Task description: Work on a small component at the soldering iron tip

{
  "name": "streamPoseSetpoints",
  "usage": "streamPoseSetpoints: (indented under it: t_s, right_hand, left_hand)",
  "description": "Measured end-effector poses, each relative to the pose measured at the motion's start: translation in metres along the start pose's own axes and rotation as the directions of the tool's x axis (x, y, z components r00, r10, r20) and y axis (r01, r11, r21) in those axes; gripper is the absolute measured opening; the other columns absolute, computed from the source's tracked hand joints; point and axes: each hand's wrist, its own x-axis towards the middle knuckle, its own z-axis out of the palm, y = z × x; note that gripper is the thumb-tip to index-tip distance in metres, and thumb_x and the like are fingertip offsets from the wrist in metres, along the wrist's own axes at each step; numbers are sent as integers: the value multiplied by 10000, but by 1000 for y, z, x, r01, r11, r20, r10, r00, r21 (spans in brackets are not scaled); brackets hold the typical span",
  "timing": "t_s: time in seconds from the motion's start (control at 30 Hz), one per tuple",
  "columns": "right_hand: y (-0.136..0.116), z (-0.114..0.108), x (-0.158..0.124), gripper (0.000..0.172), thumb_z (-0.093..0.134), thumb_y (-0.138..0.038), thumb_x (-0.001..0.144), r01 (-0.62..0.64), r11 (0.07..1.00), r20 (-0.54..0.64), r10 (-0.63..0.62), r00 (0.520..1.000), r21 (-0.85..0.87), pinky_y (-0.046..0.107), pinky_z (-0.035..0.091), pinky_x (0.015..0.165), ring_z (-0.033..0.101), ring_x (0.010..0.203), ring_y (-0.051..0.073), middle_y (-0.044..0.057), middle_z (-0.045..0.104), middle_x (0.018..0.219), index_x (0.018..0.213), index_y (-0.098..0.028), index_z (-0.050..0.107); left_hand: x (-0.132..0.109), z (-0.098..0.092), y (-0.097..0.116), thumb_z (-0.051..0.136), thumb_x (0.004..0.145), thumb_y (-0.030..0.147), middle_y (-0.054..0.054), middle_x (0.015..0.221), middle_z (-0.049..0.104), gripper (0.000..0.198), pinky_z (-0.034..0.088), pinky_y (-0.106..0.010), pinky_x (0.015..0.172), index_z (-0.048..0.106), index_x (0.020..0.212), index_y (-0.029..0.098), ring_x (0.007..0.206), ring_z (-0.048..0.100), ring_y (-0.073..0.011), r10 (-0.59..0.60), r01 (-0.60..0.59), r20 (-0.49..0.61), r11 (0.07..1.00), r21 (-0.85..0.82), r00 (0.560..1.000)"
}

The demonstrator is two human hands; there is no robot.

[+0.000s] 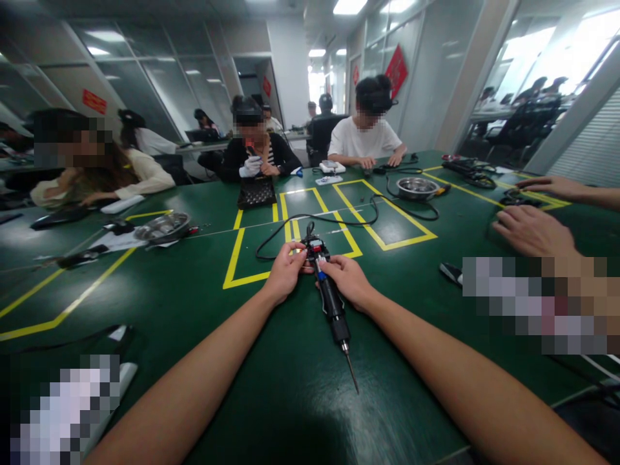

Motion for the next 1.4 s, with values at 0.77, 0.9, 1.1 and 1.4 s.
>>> streamPoseSetpoints:
  t_s: [0.77,0.9,1.1,1.4]
  right_hand:
    - [0,-1,0,196,711,-334,886,23,999,-20,-24,1000,-29,228,567,529,716,624,162,50,727,776,947,-161,643]
    - [0,-2,-1,231,738,-333,854,23,1000,27,-23,999,-1,243,576,568,713,642,160,58,739,843,980,-164,645]
    - [-2,-4,-3,321,776,-293,808,69,997,87,-66,994,-25,243,570,620,700,705,152,31,729,900,1074,-178,638]
    - [-6,-9,-2,298,744,-310,843,62,998,119,-59,991,-17,215,524,596,663,696,125,44,717,953,1090,-166,658]
  left_hand:
    - [-2,4,5,601,920,368,-40,915,650,244,541,-246,551,563,1060,171,670,678,-134,41,-35,-106,998,61,993]
    - [-1,2,6,629,897,321,-34,892,650,215,547,-241,549,570,1028,161,657,685,-132,0,-1,-122,1000,-15,992]
    - [1,1,8,602,901,277,-28,876,644,180,550,-243,537,561,1020,149,641,699,-136,-57,45,-115,993,-108,992]
    - [0,2,10,674,870,313,-46,873,690,298,564,-250,573,542,1080,148,646,709,-145,-91,77,-114,990,-119,989]
